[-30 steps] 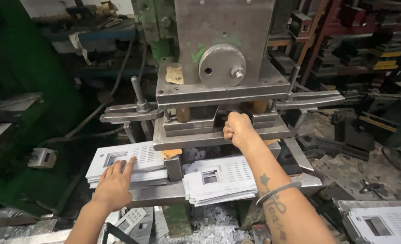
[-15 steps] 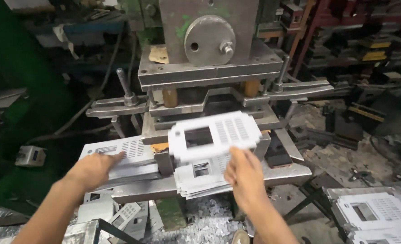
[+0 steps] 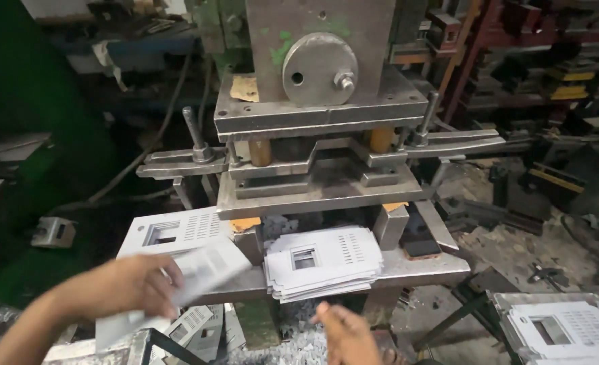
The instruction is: Stamping metal plates using an industrial press machine by placing them into the die and removing them after the press cycles.
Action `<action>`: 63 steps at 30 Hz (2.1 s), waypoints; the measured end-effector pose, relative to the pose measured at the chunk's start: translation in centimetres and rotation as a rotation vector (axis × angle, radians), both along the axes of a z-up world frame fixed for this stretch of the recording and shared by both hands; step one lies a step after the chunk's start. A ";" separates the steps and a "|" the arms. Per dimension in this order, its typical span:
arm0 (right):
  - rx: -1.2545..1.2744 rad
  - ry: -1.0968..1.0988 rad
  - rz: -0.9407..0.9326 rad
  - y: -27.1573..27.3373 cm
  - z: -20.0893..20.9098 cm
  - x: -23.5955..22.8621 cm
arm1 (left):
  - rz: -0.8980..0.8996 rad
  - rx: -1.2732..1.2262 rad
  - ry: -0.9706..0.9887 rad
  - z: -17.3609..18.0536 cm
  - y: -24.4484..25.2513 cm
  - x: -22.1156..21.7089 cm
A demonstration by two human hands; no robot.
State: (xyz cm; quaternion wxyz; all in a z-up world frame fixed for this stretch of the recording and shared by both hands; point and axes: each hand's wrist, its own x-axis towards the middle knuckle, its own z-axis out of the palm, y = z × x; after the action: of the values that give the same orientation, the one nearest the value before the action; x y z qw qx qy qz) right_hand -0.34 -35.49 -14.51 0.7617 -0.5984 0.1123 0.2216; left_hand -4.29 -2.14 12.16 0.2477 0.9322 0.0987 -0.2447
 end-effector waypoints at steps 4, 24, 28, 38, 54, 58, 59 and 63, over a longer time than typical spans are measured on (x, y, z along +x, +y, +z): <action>0.188 -0.464 0.388 2.9 -4.1 -3.0 | -0.036 -0.394 0.064 -4.5 -2.5 -2.9; 0.425 -0.018 -0.109 1.1 17.3 14.4 | 0.039 0.648 -0.177 -13.0 1.2 5.8; 0.242 -0.137 -0.095 2.3 18.0 12.9 | 0.065 0.656 -0.198 -12.3 1.5 6.2; 0.016 -0.230 -0.064 4.4 18.8 21.6 | 0.073 0.657 -0.210 -12.9 1.3 6.1; 0.120 0.018 -0.093 4.3 17.5 25.1 | 0.078 0.649 -0.269 -13.4 1.3 6.3; 0.044 -0.001 -0.041 3.8 17.8 24.4 | 0.075 0.659 -0.282 -13.6 1.3 6.0; 0.047 -0.004 -0.040 3.9 18.0 24.3 | 0.077 0.662 -0.284 -13.3 1.4 6.0; 0.036 -0.045 -0.058 3.9 17.6 24.1 | 0.077 0.657 -0.266 -13.3 1.4 6.0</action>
State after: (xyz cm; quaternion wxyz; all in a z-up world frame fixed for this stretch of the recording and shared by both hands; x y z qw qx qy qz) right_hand 23.74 -31.60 3.10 0.7807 -0.5860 0.1086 0.1879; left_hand 1.71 -0.77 -1.16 -0.0457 0.9814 0.1740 -0.0669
